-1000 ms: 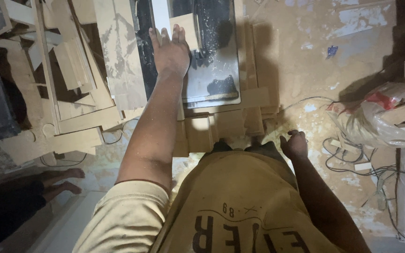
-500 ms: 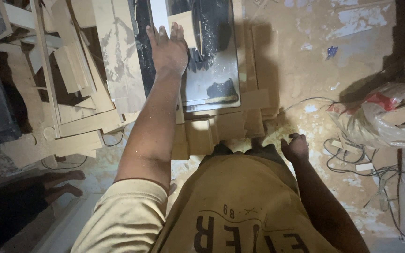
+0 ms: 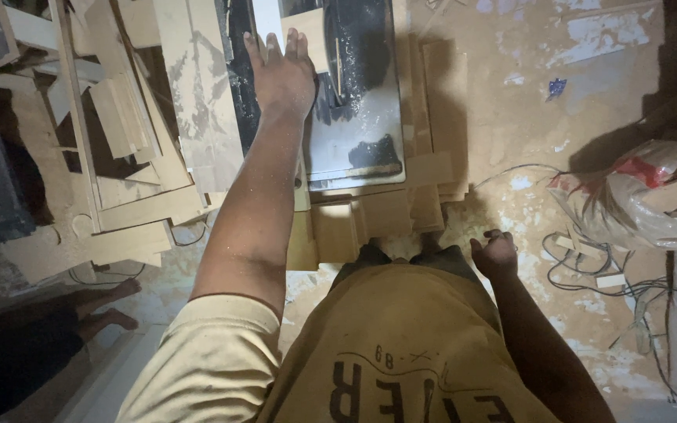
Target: The person uses a table saw to cut small rectangular pieces of wood. They feed the wood through the saw blade, separate the cut pieces, and stack them on the table. The person also adjusts the saw's fence and handles the wood pieces with both hands.
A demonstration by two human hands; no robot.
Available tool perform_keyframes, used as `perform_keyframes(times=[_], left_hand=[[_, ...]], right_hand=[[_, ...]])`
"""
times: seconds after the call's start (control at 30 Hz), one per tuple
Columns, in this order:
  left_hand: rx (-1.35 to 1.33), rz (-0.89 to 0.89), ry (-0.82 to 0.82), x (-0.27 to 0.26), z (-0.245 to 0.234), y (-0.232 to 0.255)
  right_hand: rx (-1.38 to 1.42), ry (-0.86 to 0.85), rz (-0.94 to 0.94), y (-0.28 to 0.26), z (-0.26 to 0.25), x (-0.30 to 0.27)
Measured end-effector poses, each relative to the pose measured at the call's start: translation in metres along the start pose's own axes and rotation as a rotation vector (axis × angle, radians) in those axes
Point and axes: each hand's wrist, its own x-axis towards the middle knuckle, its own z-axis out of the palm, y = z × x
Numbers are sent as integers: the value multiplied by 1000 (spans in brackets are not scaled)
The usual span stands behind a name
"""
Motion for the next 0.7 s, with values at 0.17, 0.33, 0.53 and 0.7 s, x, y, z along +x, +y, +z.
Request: perform_keyframes(times=[0.17,0.33,0.53,0.7], left_hand=[[-40,-6,47,16,9,-3],[-13,4,53,25,10,-5],[-10,-2,96,39,16,-8],[-40,6,82,44,10,-11]], right_hand=[[-42,172,-183,32,33,8],[-31,76,-71,15,18,1],[-57,-35,3,4,6,-8],[-171,317,-357,43,47,1]])
